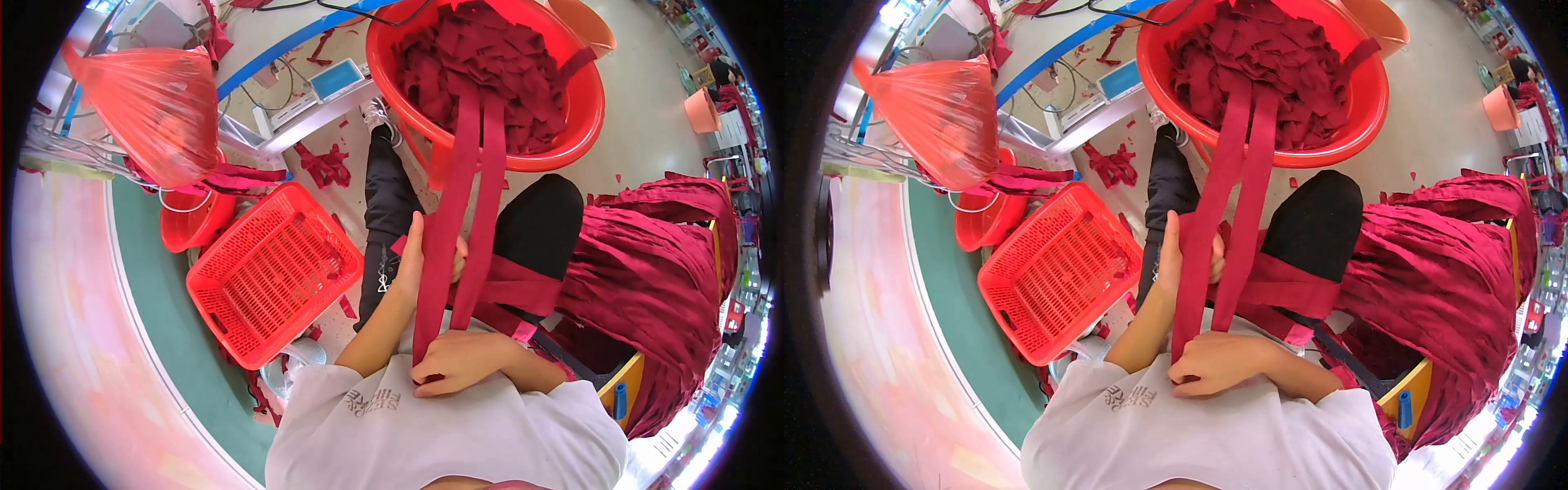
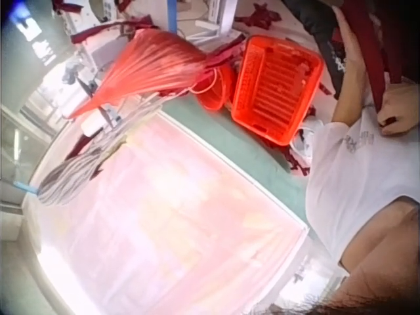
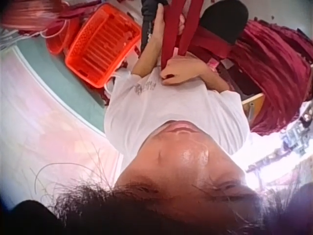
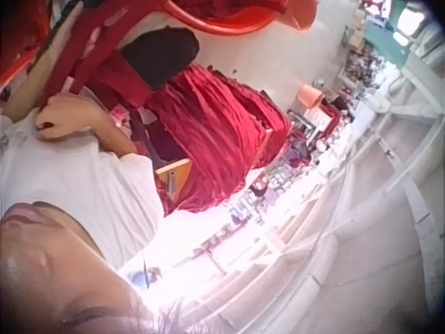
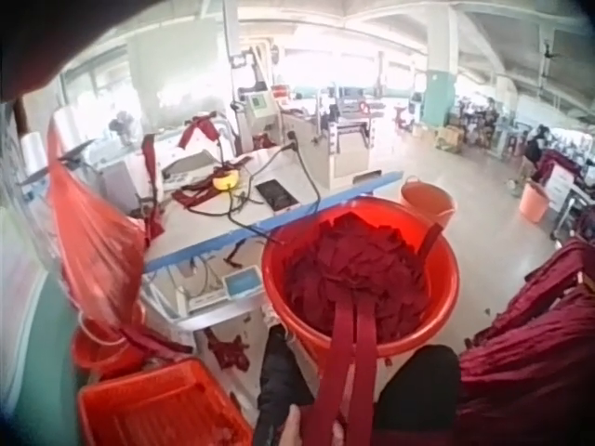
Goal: Sorting and folding long strips of red fabric in a garment factory setting.
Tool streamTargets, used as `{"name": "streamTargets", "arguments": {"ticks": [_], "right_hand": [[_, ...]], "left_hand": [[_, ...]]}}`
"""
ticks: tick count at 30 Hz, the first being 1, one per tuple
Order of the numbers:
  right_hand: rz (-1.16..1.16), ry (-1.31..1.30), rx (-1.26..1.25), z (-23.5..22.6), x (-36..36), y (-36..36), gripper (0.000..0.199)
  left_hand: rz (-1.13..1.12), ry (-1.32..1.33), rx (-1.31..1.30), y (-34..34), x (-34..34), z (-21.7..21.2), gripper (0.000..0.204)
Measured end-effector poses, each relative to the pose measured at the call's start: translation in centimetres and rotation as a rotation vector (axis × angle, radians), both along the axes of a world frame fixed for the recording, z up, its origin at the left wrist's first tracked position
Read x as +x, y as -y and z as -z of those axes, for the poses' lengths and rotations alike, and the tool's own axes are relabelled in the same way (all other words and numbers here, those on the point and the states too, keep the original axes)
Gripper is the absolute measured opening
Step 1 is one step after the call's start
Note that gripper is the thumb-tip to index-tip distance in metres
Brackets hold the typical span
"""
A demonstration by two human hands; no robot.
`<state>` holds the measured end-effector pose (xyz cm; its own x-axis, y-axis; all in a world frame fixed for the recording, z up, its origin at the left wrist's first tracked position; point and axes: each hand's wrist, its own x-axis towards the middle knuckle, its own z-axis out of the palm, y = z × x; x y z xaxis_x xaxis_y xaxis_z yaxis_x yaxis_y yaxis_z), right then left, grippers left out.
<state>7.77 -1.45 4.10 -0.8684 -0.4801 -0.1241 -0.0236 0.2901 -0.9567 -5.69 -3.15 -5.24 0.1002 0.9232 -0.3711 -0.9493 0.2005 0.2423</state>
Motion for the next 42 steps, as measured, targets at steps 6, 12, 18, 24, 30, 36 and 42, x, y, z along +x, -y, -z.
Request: {"name": "streamTargets", "arguments": {"ticks": [6, 12, 18, 24, 30, 36, 42], "right_hand": [[0.343, 0.364, -0.071, 3.3, 4.6, -0.5, 0.034], [1.058, 0.53, 0.122, 3.7, 12.3, -5.8, 0.025], [1.74, 0.546, 0.63, 3.9, 20.0, -10.7, 0.03], [1.569, 0.096, 0.779, 3.2, 16.5, -11.4, 0.018], [1.219, 0.115, 0.085, 1.6, 3.1, -8.0, 0.018], [0.735, 0.416, -0.335, 4.3, -0.7, -7.6, 0.044], [1.068, 0.288, -0.504, 4.5, -2.1, -7.4, 0.034]], "left_hand": [[-0.11, -0.007, 0.363, -1.5, -3.5, -0.1, 0.042], [-0.503, 0.057, 0.585, 0.5, -9.7, -1.3, 0.038], [-0.888, -0.124, 0.353, 5.5, -12.8, -4.1, 0.03], [-0.726, -0.332, 0.046, 7.3, -10.8, -2.7, 0.03], [0.059, -0.823, -0.027, 4.3, -2.8, -3.6, 0.028], [0.429, -0.877, 0.251, 4.0, 2.5, -2.5, 0.015], [0.484, -0.768, 0.179, 4.8, 3.1, 0.0, 0.016]]}}
